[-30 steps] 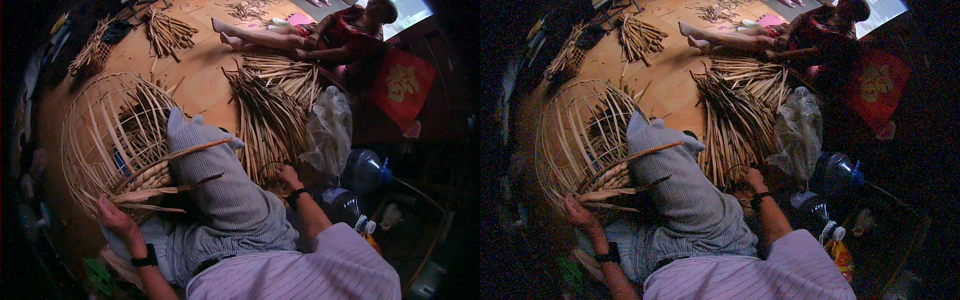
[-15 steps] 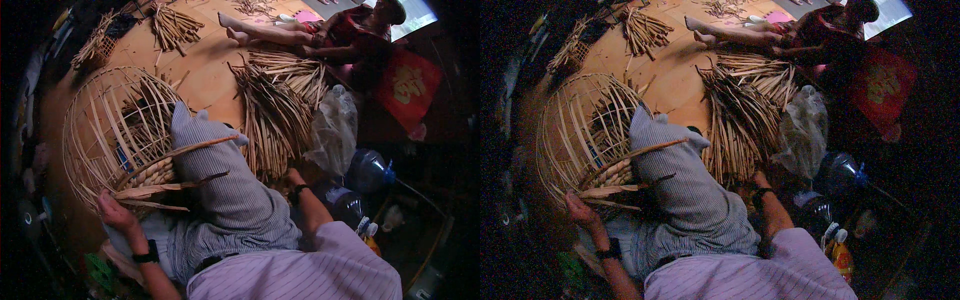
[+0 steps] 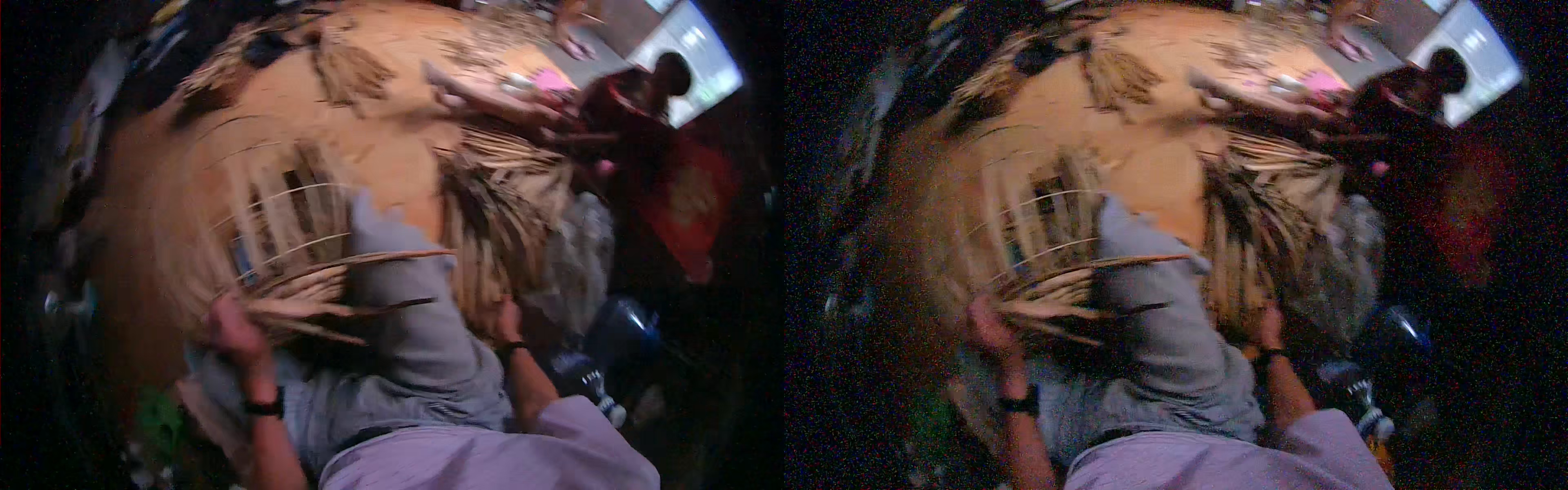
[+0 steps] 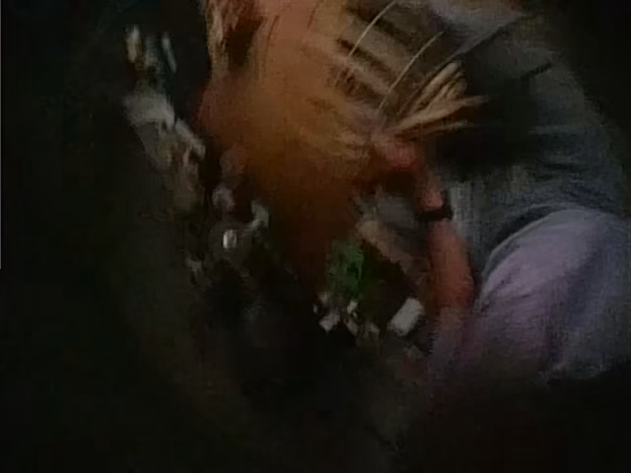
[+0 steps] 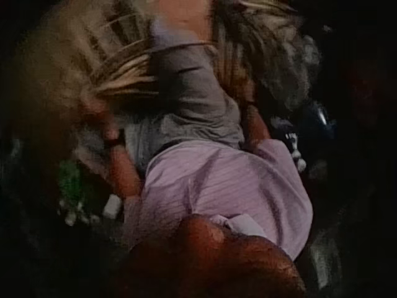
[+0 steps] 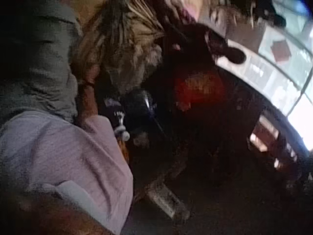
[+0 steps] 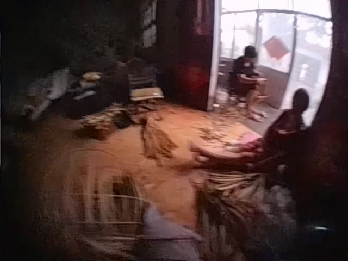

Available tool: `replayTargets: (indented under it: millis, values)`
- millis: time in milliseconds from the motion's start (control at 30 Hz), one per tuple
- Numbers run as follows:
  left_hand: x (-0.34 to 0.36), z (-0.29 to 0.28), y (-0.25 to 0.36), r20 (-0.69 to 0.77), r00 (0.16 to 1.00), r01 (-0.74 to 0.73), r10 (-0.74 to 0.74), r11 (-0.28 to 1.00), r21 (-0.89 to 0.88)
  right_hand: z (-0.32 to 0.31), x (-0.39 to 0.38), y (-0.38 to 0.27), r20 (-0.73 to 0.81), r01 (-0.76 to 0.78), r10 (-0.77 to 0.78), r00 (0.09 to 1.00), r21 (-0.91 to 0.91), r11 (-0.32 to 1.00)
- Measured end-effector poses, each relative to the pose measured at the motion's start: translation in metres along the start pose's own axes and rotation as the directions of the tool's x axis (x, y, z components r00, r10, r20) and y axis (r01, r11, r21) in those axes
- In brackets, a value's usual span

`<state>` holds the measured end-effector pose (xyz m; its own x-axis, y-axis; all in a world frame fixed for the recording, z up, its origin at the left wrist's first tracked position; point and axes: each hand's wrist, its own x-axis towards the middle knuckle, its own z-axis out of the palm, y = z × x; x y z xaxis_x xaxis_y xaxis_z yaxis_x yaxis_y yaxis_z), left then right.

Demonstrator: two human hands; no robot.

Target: Manually weaving a large wicker basket structure by hand.

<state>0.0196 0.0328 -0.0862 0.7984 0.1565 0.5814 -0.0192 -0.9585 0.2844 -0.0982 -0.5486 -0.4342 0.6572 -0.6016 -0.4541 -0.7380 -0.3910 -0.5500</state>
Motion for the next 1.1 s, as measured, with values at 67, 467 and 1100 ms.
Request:
replayTargets:
  millis: [67,467,1100]
  values:
    - [-0.002,0.041,-0.005,-0.053,0.998,0.019,-0.029,0.983,-0.184,-0.015,0.048,0.033,0.025,0.077,-0.088,0.996,0.294,0.953]
    - [0.026,-0.02,0.043,0.012,1.0,-0.002,0.004,0.993,-0.12,-0.135,0.007,-0.251,0.077,0.515,-0.685,0.724,0.6,0.612]
    - [0.037,-0.021,0.047,0.286,0.92,0.37,-0.27,0.84,-0.397,-0.045,-0.284,-0.494,0.254,0.876,-0.961,0.112,0.431,0.216]
